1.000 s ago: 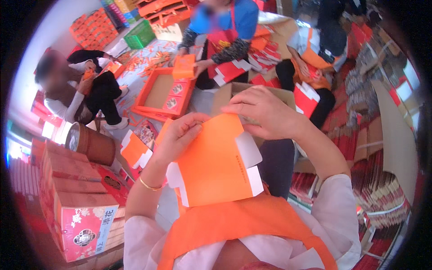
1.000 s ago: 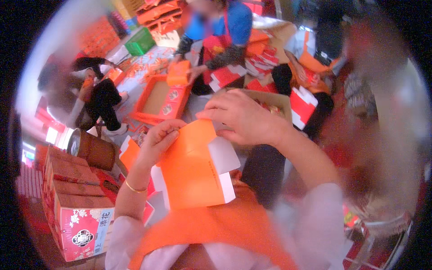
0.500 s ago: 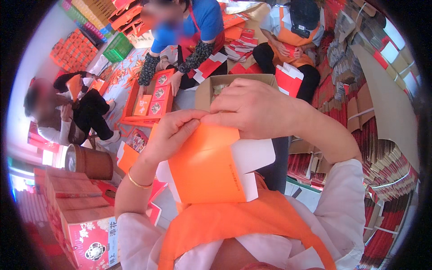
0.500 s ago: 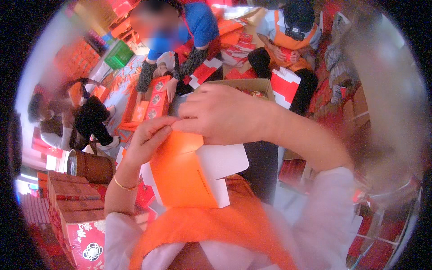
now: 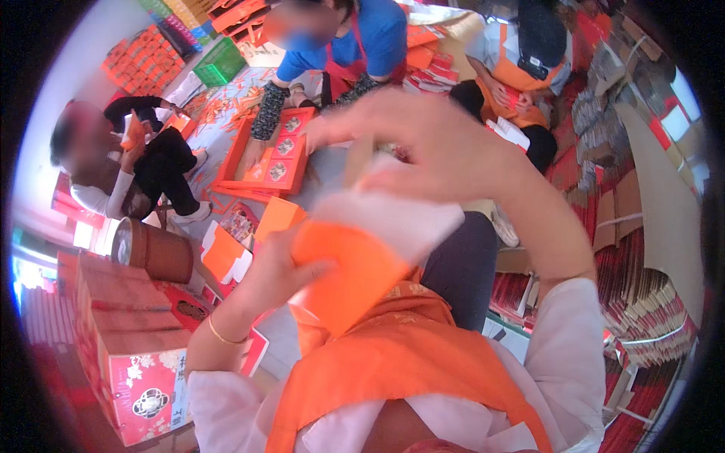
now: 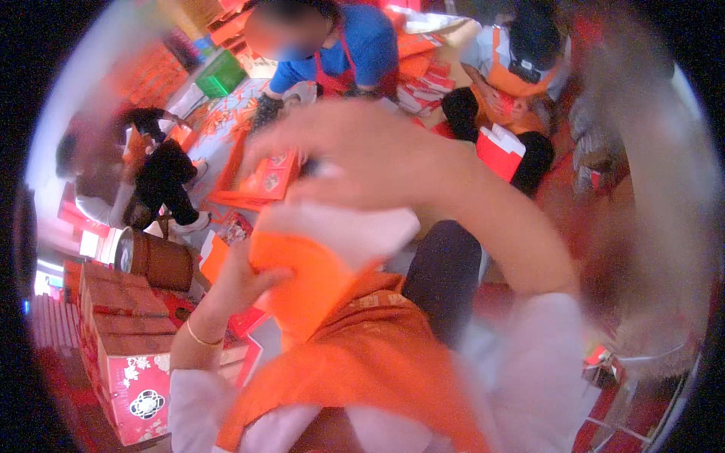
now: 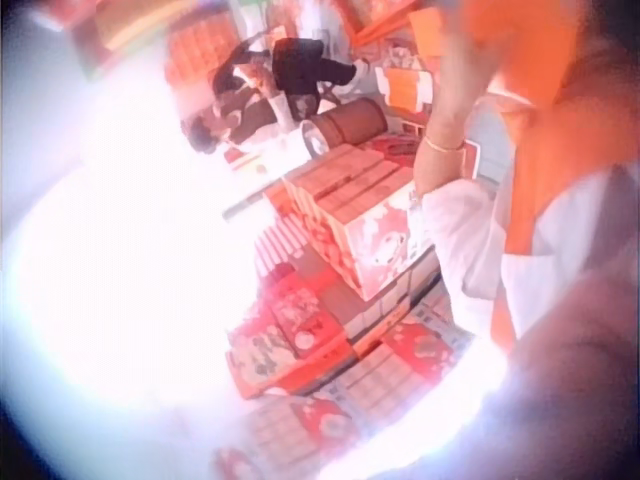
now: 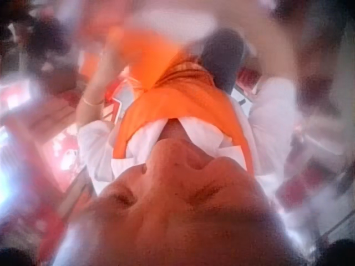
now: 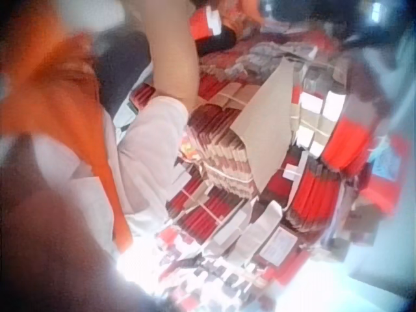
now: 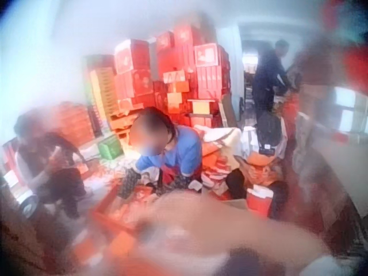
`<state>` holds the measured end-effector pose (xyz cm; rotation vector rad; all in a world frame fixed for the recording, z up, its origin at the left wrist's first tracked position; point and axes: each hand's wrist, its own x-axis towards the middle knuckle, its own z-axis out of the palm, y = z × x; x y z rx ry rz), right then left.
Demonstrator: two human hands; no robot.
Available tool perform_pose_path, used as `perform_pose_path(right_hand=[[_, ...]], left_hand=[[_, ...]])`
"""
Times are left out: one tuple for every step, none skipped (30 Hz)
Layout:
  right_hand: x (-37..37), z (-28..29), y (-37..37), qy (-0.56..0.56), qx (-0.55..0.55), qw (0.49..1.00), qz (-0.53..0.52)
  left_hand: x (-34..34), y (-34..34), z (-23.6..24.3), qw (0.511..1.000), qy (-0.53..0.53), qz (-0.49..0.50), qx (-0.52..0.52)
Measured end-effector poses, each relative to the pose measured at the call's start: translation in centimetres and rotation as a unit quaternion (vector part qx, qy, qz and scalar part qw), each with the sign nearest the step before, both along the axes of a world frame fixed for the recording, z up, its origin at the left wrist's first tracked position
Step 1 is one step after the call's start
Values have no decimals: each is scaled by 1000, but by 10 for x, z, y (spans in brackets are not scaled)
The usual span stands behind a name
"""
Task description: The person folds orange paper sheets into small rectangular packets by hand. They repeatedly pick up a sheet, fold it into a packet, and place it aside, continuing this process throughout the clip.
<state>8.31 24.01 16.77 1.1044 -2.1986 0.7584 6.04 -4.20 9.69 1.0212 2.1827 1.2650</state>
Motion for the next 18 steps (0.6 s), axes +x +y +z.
perform_pose_path(right_hand=[[3, 2, 10, -152, -135, 977, -58], [-1, -22, 23, -159, -296, 938, -80], [-2, -50, 22, -185, -354, 911, -102], [5, -75, 13, -213, -409, 879, -122], [16, -87, -1, -243, -359, 892, -131], [29, -98, -14, -269, -313, 899, -148], [33, -121, -24, -241, -321, 902, -155], [35, -144, -33, -219, -330, 904, -160], [40, -155, -37, -216, -326, 901, -190], [46, -165, -40, -214, -320, 896, -219], [52, -170, -40, -212, -314, 891, -249], [56, -170, -37, -226, -317, 888, -244], [62, -168, -32, -241, -320, 885, -239], [67, -166, -28, -255, -323, 881, -234], [72, -162, -24, -264, -321, 880, -228], [77, -155, -21, -274, -319, 880, -222], [82, -150, -19, -284, -317, 879, -215], [88, -144, -19, -282, -316, 878, -224]], left_hand=[[-8, -4, -10, 998, -29, 64, 8], [-17, 2, -14, 990, -55, 120, 49], [-20, 9, -17, 975, -81, 187, 88], [-23, 15, -22, 953, -108, 253, 128], [-23, 22, -36, 952, -65, 269, 134], [-20, 33, -56, 951, -24, 275, 137], [-15, 46, -72, 951, 14, 275, 137], [-4, 58, -83, 951, 5, 266, 155], [9, 68, -94, 950, -9, 259, 173], [21, 73, -102, 948, -23, 253, 191], [28, 74, -106, 945, -65, 247, 206], [34, 74, -110, 939, -104, 241, 221], [39, 74, -113, 932, -143, 235, 235], [43, 71, -118, 951, -102, 211, 201], [45, 67, -122, 966, -58, 186, 169], [46, 65, -126, 972, -46, 171, 155], [48, 63, -128, 977, -35, 155, 141], [51, 63, -120, 976, -55, 149, 148]])
